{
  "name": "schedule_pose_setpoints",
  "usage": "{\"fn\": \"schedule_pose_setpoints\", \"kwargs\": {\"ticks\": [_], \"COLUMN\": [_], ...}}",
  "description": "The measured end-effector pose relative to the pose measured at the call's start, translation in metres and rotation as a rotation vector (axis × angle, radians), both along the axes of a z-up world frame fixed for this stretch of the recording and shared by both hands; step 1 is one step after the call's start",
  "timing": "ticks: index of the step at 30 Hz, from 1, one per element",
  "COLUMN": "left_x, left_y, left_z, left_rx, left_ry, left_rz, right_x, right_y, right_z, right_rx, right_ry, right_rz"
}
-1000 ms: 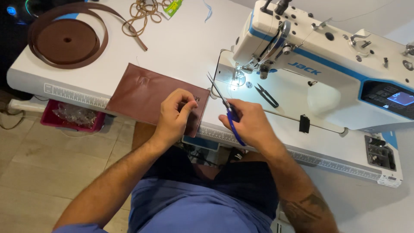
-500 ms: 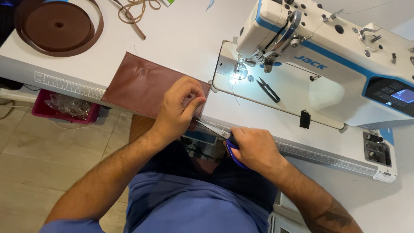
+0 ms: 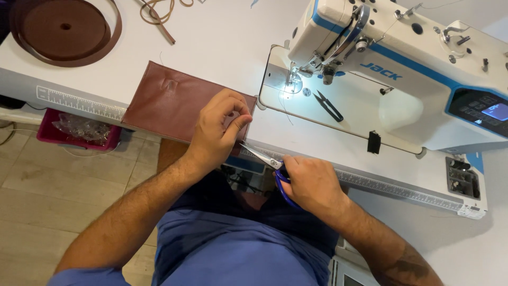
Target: Trimming the edges of leather pouches and mesh lining using scissors at a sewing workstation.
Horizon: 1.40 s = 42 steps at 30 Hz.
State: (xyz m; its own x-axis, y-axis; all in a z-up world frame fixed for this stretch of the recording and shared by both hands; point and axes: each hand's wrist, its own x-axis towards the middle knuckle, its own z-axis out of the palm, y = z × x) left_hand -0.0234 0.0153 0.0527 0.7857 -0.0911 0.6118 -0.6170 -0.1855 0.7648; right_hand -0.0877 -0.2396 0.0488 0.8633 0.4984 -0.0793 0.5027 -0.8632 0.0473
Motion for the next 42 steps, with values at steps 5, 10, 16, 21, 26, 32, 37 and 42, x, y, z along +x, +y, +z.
{"fn": "schedule_pose_setpoints", "kwargs": {"ticks": [5, 10, 16, 21, 26, 32, 37, 42], "left_x": [0.0, -0.003, -0.044, -0.064, -0.034, -0.025, -0.027, -0.032], "left_y": [-0.002, 0.001, 0.026, 0.036, 0.028, 0.026, 0.035, 0.029], "left_z": [0.0, 0.003, 0.027, 0.016, -0.042, -0.042, -0.01, -0.003], "left_rx": [-0.014, -0.04, 0.107, 0.624, 0.749, 0.395, -0.051, -0.327], "left_ry": [0.003, -0.003, 0.132, 0.179, -0.404, -0.25, 0.26, 0.443], "left_rz": [0.006, 0.024, -0.248, -0.63, 0.092, 0.157, 0.162, 0.17], "right_x": [0.005, 0.004, -0.005, -0.021, -0.022, -0.02, -0.017, -0.002], "right_y": [0.005, 0.001, -0.018, -0.033, -0.025, -0.027, -0.008, 0.013], "right_z": [-0.003, -0.009, -0.001, -0.021, -0.015, -0.011, -0.012, -0.023], "right_rx": [-0.021, 0.046, 0.492, 0.671, 0.658, 0.638, 0.67, 0.589], "right_ry": [-0.006, -0.057, 0.019, 0.055, 0.086, 0.084, -0.201, -0.587], "right_rz": [0.008, 0.005, -0.187, -0.235, -0.207, -0.192, -0.078, -0.008]}}
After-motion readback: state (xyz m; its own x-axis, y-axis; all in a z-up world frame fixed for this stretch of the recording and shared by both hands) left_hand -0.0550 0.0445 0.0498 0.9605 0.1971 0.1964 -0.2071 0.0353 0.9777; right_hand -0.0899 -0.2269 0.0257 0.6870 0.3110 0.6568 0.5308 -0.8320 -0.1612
